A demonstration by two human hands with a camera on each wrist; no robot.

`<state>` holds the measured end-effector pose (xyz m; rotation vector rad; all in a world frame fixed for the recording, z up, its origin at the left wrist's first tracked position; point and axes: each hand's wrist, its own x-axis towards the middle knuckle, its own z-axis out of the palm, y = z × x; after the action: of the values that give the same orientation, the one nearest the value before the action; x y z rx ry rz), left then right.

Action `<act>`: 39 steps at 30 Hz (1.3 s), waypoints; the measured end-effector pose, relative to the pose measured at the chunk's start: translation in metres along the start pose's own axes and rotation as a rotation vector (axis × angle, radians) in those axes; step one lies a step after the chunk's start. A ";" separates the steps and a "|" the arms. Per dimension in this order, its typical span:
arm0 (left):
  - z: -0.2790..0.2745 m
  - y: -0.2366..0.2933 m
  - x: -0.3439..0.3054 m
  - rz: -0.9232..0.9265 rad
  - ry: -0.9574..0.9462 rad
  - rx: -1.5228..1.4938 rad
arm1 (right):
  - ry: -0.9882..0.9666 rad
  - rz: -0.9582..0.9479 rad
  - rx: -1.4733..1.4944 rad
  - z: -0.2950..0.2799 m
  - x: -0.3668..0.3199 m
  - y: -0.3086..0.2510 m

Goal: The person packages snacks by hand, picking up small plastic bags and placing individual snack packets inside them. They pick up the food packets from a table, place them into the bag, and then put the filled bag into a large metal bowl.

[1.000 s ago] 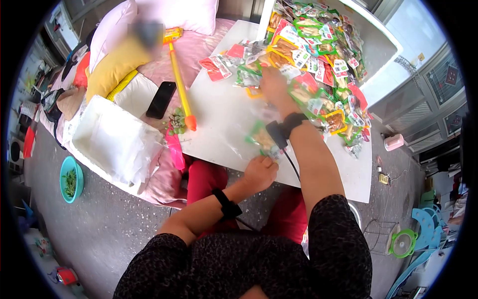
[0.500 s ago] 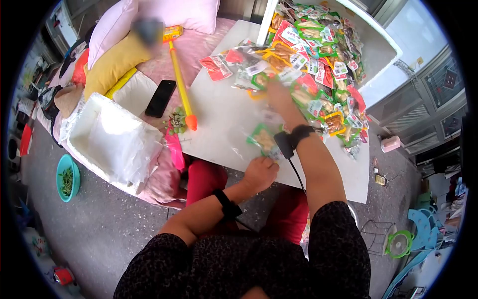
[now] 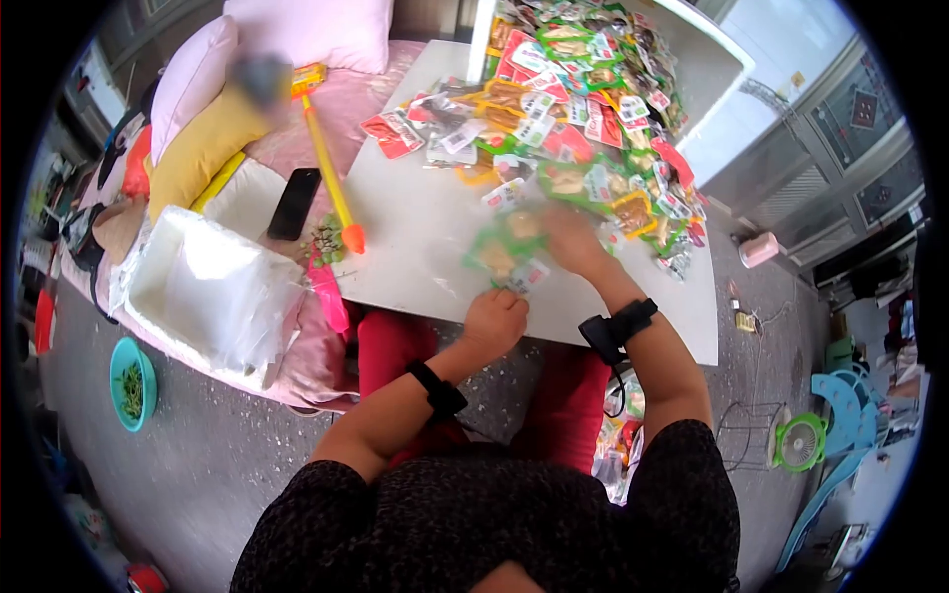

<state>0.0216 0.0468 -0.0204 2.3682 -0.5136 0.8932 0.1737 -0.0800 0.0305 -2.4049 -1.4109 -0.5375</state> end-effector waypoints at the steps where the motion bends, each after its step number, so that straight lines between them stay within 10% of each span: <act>1: 0.000 -0.001 0.000 0.006 0.002 0.008 | -0.023 0.042 0.039 0.000 0.000 0.005; 8: 0.001 0.000 0.001 0.015 -0.037 -0.013 | 0.028 0.151 0.054 0.001 -0.009 0.065; 20: 0.005 -0.002 0.004 0.026 -0.016 0.009 | 0.157 1.014 -0.026 -0.007 -0.046 0.193; 28: 0.006 -0.005 -0.001 -0.012 -0.112 -0.001 | 0.268 0.889 -0.573 -0.013 -0.008 0.206; 39: 0.006 -0.006 -0.003 -0.048 -0.115 -0.021 | -0.053 0.897 -0.675 -0.008 0.007 0.217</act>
<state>0.0258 0.0481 -0.0284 2.4128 -0.5060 0.7294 0.3664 -0.1804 0.0266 -3.1989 -0.0113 -0.7600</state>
